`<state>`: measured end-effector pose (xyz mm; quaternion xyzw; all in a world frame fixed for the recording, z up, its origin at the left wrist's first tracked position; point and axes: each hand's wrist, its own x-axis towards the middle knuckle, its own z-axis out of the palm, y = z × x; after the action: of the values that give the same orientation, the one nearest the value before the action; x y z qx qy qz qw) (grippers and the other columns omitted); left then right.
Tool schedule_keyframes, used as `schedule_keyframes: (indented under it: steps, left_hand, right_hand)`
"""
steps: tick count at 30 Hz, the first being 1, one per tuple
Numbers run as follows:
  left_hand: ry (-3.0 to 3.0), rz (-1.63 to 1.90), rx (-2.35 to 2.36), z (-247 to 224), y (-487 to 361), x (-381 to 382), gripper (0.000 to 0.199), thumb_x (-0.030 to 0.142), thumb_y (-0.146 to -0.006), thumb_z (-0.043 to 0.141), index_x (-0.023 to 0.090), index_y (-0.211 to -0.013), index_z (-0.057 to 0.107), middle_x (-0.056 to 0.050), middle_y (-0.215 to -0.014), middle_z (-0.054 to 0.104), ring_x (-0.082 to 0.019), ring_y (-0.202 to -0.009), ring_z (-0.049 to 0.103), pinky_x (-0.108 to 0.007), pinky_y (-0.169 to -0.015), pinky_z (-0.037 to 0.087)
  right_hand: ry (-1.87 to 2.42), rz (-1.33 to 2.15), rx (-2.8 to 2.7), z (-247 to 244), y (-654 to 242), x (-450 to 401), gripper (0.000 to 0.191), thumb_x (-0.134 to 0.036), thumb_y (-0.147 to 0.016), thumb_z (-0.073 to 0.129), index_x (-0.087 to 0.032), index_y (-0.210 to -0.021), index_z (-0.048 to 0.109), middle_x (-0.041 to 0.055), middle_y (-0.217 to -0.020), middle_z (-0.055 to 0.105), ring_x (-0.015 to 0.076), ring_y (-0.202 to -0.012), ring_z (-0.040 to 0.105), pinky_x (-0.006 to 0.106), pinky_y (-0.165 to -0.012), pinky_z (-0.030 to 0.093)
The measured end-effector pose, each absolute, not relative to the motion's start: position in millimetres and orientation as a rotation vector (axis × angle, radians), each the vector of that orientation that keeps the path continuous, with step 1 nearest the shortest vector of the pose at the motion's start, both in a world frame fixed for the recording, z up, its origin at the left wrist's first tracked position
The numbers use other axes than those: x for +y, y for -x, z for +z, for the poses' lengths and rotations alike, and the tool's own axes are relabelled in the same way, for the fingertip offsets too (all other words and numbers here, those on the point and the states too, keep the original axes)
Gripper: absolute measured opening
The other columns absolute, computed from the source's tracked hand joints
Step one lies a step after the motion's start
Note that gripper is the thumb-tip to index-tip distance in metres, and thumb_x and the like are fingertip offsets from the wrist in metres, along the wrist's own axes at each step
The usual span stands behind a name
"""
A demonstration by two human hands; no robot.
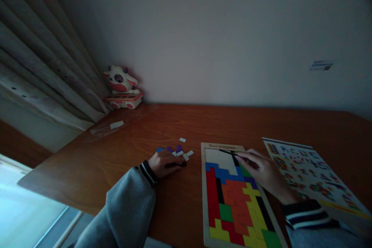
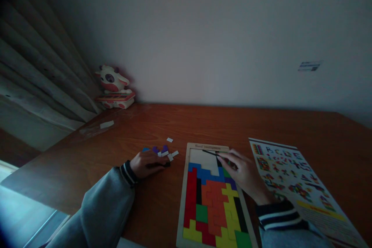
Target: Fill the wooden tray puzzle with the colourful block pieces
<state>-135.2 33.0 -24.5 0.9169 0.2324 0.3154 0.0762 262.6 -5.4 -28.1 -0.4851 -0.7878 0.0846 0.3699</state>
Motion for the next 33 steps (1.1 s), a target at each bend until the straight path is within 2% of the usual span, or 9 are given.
schedule_keyframes:
  steps: [4,8,15,19,22,25,27,30,33]
  left_hand:
    - [-2.778,0.955,0.784,-21.4,131.3,28.8,0.027,0.029,-0.094,0.062,0.023,-0.120,0.067,-0.005,-0.095,0.076,-0.014,-0.078,0.070,-0.023,-0.072,0.058]
    - [-2.871,1.069,0.781,-18.9,123.2,27.0,0.022,0.022,-0.092,0.062,0.021,-0.113,0.069,-0.003,-0.082,0.074,-0.012,-0.066,0.067,-0.022,-0.067,0.057]
    - [-2.679,1.225,0.967,-17.4,73.2,27.0,0.025,0.018,-0.092,0.059,0.023,-0.115,0.068,-0.003,-0.094,0.075,-0.015,-0.082,0.070,-0.025,-0.077,0.058]
    - [-2.570,1.272,1.043,-22.6,34.0,35.6,0.019,0.014,-0.089,0.059,0.021,-0.103,0.070,-0.003,-0.092,0.075,-0.016,-0.081,0.070,-0.027,-0.078,0.058]
    - [-2.633,1.167,1.084,-28.0,18.7,42.3,0.020,0.011,-0.086,0.060,0.020,-0.101,0.070,-0.004,-0.093,0.075,-0.017,-0.084,0.070,-0.030,-0.079,0.058]
    - [-2.703,1.021,1.092,-28.7,15.7,43.2,0.017,0.016,-0.088,0.060,0.019,-0.102,0.069,-0.005,-0.092,0.074,-0.019,-0.083,0.069,-0.031,-0.078,0.057]
    - [-2.725,0.943,1.060,-25.4,16.4,40.3,0.018,0.027,-0.092,0.060,0.018,-0.105,0.069,-0.006,-0.090,0.074,-0.020,-0.083,0.069,-0.032,-0.077,0.057]
    - [-2.750,0.827,0.960,-17.8,16.7,33.8,0.029,0.040,-0.098,0.053,0.018,-0.108,0.069,-0.007,-0.095,0.075,-0.020,-0.087,0.068,-0.034,-0.083,0.056]
    - [-2.747,0.794,0.905,-12.4,16.1,28.3,0.035,0.036,-0.104,0.041,0.017,-0.108,0.070,-0.008,-0.112,0.074,-0.020,-0.098,0.066,-0.036,-0.090,0.054]
  right_hand:
    - [1.244,0.228,-2.005,-24.8,-260.0,-6.6,0.022,-0.038,-0.096,0.054,-0.024,-0.105,0.069,0.0036,-0.087,0.066,0.0162,-0.071,0.064,0.029,-0.064,0.051]
    - [1.231,0.229,-1.977,-21.0,-258.3,-5.8,0.021,-0.038,-0.096,0.055,-0.024,-0.105,0.068,0.0033,-0.087,0.066,0.0151,-0.069,0.062,0.028,-0.061,0.051]
    - [1.182,0.245,-1.980,5.1,-241.8,11.2,0.015,-0.034,-0.093,0.057,-0.023,-0.097,0.067,0.0045,-0.091,0.068,0.0172,-0.080,0.067,0.029,-0.070,0.054]
    - [1.181,0.216,-1.961,6.9,-234.2,15.2,0.012,-0.028,-0.091,0.057,-0.022,-0.096,0.065,0.0050,-0.090,0.069,0.0174,-0.077,0.067,0.031,-0.069,0.055]
    - [1.178,0.233,-1.927,-3.1,-235.3,12.9,0.006,-0.025,-0.088,0.057,-0.022,-0.092,0.061,0.0063,-0.096,0.071,0.0194,-0.085,0.069,0.034,-0.075,0.056]
    - [1.146,0.268,-1.948,-12.5,-237.0,9.3,0.003,-0.022,-0.086,0.058,-0.024,-0.088,0.056,0.0071,-0.107,0.071,0.0213,-0.098,0.069,0.038,-0.085,0.056]
    - [1.127,0.273,-1.987,-15.0,-236.1,7.0,0.006,-0.020,-0.085,0.058,-0.024,-0.088,0.055,0.0068,-0.110,0.072,0.0219,-0.103,0.069,0.041,-0.089,0.056]
    - [1.122,0.246,-2.067,-13.4,-232.0,3.7,0.007,-0.018,-0.085,0.057,-0.024,-0.088,0.059,0.0057,-0.105,0.073,0.0211,-0.099,0.070,0.040,-0.088,0.056]
    - [1.104,0.189,-2.159,-11.5,-228.5,2.4,0.015,-0.014,-0.084,0.057,-0.025,-0.093,0.064,0.0037,-0.095,0.074,0.0198,-0.090,0.071,0.037,-0.083,0.058]
